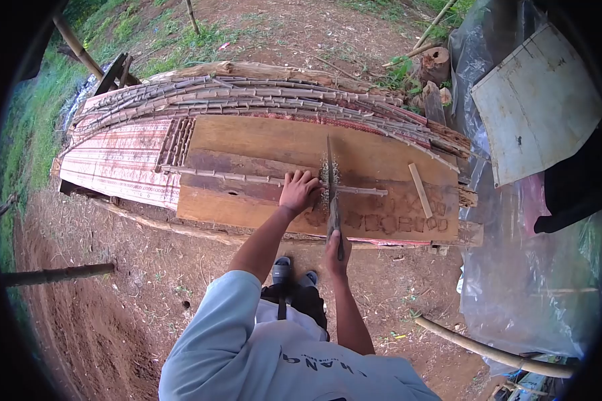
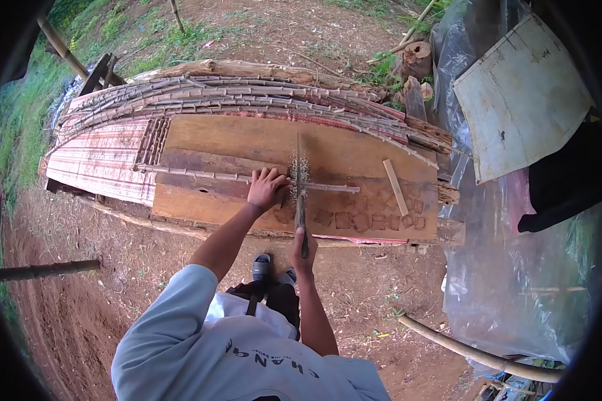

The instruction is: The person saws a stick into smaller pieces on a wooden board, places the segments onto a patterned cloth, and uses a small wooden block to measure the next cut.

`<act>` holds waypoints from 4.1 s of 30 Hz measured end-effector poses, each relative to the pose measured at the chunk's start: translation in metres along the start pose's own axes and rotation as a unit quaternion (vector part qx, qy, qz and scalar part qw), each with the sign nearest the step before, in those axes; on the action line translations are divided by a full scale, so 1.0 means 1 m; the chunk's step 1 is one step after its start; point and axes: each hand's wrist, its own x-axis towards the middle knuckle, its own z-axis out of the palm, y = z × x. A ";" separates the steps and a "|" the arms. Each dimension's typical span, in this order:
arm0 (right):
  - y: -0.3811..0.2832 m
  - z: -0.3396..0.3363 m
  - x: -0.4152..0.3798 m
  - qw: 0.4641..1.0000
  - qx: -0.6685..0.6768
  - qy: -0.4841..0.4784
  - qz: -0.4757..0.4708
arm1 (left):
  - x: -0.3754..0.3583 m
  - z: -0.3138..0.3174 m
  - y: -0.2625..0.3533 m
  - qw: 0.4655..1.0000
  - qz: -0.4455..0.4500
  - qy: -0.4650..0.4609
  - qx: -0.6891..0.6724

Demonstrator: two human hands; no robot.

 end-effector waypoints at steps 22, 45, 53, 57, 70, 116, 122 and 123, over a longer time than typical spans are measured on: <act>0.016 -0.016 -0.034 0.998 -0.006 0.033 -0.043 | 0.001 0.002 0.000 1.000 -0.004 0.012 0.018; -0.034 -0.122 0.055 0.908 -0.313 0.078 -0.269 | 0.038 0.036 0.053 0.994 0.041 -0.060 0.082; -0.034 -0.165 0.090 0.887 -0.328 0.018 -0.324 | 0.056 0.052 0.064 0.988 -0.004 -0.088 0.129; -0.023 -0.179 0.105 0.876 -0.344 0.017 -0.339 | 0.048 0.017 0.096 0.987 -0.105 -0.033 0.121; 0.001 -0.159 0.107 0.784 -0.535 -0.162 -0.268 | -0.013 0.014 0.139 0.849 -0.416 0.072 -0.318; -0.088 0.469 0.063 0.990 -0.106 -0.091 -0.026 | -0.130 -0.260 -0.397 0.943 -0.287 0.041 -0.165; -0.076 0.512 0.072 0.952 -0.298 -0.061 0.026 | -0.135 -0.247 -0.405 0.929 -0.329 -0.001 -0.168; -0.077 0.514 0.072 0.945 -0.318 -0.064 0.032 | -0.136 -0.244 -0.406 0.928 -0.330 0.002 -0.171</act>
